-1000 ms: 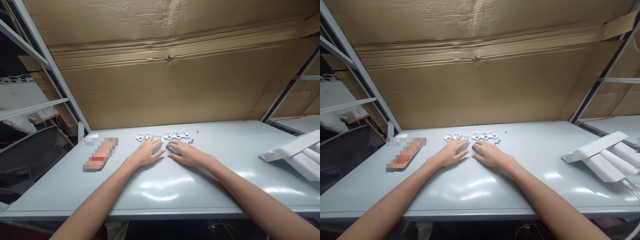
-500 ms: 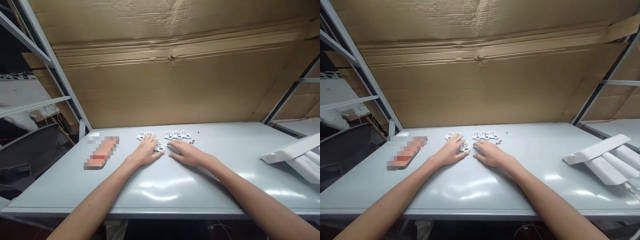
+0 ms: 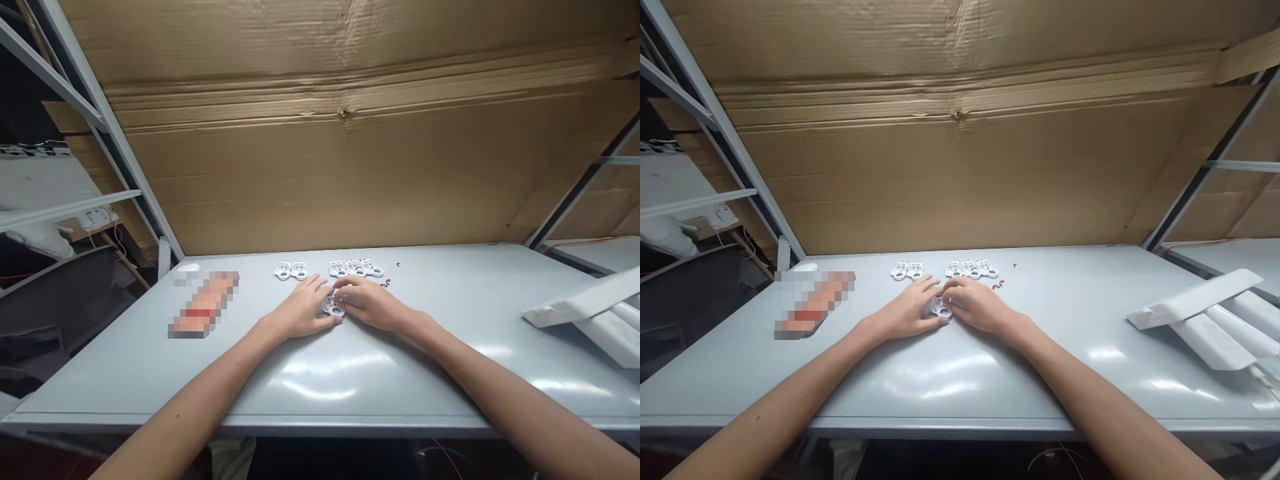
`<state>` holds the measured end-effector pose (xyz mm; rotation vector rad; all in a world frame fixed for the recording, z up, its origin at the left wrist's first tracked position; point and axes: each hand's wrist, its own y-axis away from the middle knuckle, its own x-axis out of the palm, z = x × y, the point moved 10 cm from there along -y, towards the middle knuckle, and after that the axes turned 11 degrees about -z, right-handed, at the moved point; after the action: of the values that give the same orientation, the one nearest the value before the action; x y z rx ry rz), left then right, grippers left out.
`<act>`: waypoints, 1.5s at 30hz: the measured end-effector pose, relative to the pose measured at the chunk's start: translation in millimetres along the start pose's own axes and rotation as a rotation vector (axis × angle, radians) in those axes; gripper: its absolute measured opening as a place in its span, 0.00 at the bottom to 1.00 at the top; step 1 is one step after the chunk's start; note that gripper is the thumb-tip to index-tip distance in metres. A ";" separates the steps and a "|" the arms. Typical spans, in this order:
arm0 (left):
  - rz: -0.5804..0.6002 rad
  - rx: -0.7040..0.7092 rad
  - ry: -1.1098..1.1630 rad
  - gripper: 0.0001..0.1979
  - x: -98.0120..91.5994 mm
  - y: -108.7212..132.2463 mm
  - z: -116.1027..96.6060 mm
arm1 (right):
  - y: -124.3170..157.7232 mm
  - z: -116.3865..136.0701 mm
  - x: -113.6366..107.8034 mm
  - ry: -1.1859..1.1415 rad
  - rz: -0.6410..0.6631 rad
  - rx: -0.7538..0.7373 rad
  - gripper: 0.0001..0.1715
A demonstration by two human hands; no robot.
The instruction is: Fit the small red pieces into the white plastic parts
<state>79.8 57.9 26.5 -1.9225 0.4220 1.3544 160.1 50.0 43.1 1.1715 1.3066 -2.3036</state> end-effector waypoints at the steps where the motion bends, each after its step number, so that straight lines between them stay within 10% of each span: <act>1: -0.002 0.001 0.002 0.30 -0.4 -0.1 -0.2 | 0.1 -0.4 0.4 0.001 0.000 0.000 0.11; 29: -0.053 -0.046 -0.064 0.22 -8.8 -3.1 5.5 | -1.4 -15.0 -1.4 0.029 -0.159 0.181 0.15; 39: -0.151 -0.102 -0.155 0.19 -16.0 -4.6 21.8 | 13.5 -75.4 -37.3 -0.772 -0.543 0.821 0.14; 45: 0.019 -0.042 -0.036 0.10 -16.5 -1.0 4.4 | 30.6 -85.1 -12.4 -1.141 -0.461 1.132 0.09</act>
<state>71.0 59.5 41.1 -1.9300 0.3977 1.4182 229.6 99.0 10.1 -0.5236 -0.2480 -3.1982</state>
